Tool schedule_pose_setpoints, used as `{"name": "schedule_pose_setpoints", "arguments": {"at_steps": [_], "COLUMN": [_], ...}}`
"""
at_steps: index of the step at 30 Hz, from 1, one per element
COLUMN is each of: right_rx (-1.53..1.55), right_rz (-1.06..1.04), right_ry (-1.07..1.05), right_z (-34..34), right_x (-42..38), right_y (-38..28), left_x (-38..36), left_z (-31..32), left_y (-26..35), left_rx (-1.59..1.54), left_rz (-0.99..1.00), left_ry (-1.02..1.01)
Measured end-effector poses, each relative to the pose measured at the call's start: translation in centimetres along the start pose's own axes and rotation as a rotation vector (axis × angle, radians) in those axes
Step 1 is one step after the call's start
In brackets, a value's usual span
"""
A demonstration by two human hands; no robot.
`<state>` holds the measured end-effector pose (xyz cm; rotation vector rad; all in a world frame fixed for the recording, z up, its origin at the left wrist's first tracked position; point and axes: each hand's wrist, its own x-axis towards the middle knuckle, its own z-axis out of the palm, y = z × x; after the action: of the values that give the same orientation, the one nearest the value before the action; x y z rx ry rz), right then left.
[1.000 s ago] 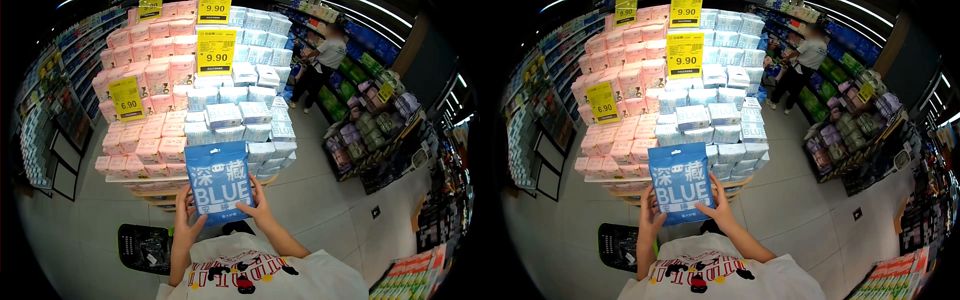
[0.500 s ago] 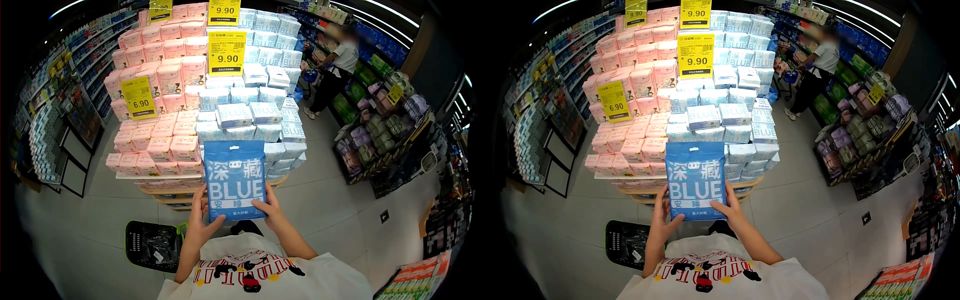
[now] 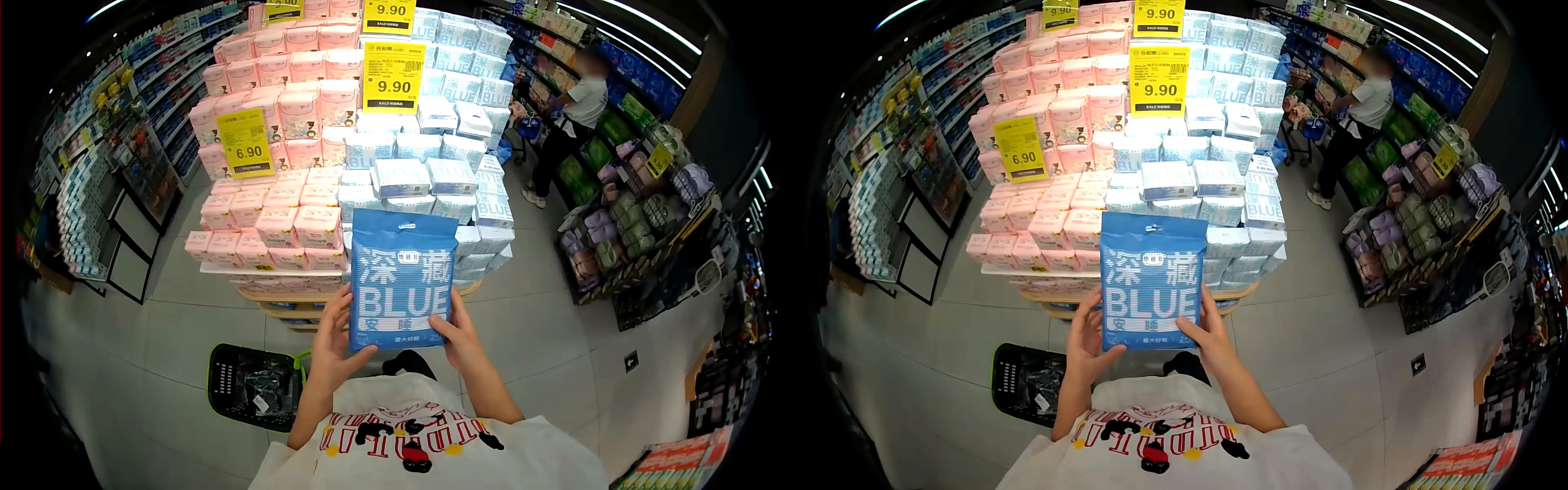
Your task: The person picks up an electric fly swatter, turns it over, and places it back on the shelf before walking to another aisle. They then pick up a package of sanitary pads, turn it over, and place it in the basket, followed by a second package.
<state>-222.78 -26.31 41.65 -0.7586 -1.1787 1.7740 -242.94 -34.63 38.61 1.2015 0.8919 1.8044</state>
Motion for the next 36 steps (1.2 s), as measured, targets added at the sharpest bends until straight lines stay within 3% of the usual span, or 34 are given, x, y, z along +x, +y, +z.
{"name": "schedule_pose_setpoints", "arguments": {"at_steps": [7,11,16,36], "right_rx": [-0.148,-0.122,-0.224,-0.348], "right_rz": [-0.195,-0.208,-0.297,-0.265], "right_ry": [-0.042,-0.056,-0.214,-0.338], "right_z": [0.0,0.2,0.5,-0.2], "right_x": [-0.5,-0.7,-0.9,-0.2], "right_y": [-0.4,-0.7,-1.1,-1.3], "left_x": [-0.4,-0.5,-1.0,-1.6], "left_z": [0.0,0.0,-0.5,-2.1], "left_y": [0.6,0.6,-0.8,-0.3], "left_rx": [0.020,0.100,0.167,0.097], "left_rz": [0.013,-0.003,0.041,0.036], "left_ry": [-0.055,-0.061,-0.015,0.034]}}
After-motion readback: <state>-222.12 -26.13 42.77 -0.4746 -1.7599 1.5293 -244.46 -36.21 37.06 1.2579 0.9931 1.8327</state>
